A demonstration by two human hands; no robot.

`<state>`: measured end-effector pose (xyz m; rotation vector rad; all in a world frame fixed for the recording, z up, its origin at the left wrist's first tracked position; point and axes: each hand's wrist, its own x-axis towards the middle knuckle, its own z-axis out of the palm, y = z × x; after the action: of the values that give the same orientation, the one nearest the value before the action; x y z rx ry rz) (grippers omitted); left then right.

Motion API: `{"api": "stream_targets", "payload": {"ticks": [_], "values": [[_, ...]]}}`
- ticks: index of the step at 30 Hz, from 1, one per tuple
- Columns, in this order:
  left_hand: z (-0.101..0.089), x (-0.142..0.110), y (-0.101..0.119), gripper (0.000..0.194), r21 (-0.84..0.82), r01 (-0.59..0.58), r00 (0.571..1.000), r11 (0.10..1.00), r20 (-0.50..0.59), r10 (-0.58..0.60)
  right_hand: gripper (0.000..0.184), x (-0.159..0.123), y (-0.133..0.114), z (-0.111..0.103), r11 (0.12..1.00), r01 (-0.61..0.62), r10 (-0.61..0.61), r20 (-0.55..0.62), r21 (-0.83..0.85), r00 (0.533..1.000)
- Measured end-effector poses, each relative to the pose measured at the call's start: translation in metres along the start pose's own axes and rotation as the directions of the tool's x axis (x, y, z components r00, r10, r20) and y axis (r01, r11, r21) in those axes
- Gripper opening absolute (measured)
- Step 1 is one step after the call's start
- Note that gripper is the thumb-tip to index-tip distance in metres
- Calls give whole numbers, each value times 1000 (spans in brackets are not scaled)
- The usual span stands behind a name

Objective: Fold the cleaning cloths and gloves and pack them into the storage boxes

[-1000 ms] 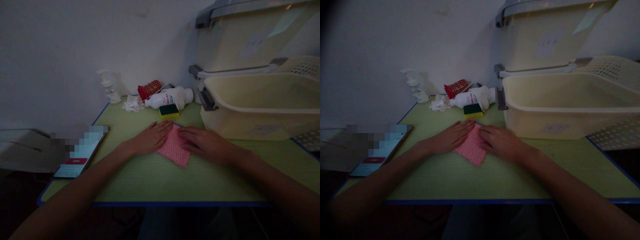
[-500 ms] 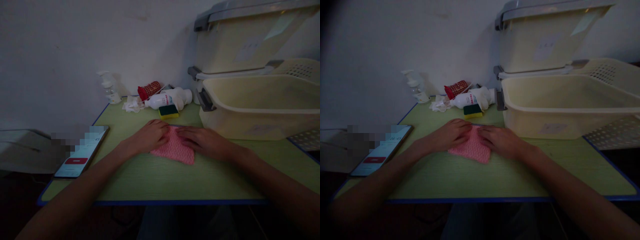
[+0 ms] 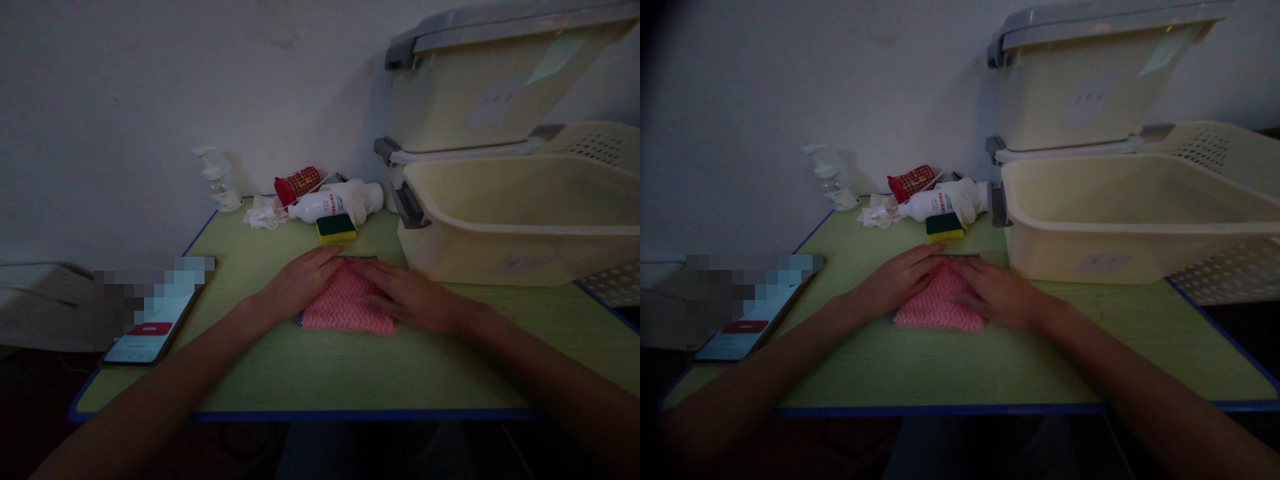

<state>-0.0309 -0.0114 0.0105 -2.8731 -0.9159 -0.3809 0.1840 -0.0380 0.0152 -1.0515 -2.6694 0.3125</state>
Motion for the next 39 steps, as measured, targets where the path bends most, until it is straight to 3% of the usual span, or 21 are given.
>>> {"api": "stream_targets", "payload": {"ticks": [8, 15, 21, 32, 39], "values": [[0, -3, 9, 40, -140, -10, 993, 990, 114, 26, 47, 0, -3, 5, 997, -77, 76, -67, -11, 995], [-7, -6, 8, 83, -126, 4, 952, 992, 304, 34, 79, -3, -2, 5, 989, -25, 30, 31, -147, 999], [-14, -2, 11, 93, -130, 52, 910, 990, 414, 7, 88, -3, -3, 6, 991, -47, 56, 67, -126, 996], [-7, -2, 1, 86, -193, 17, 926, 981, 374, 58, 94, -1, -2, 10, 988, -84, 95, 85, -131, 992], [-5, -9, 12, 95, -145, 66, 947, 987, 320, -16, 100, 0, -8, 10, 973, -108, 131, 103, -205, 986]]}}
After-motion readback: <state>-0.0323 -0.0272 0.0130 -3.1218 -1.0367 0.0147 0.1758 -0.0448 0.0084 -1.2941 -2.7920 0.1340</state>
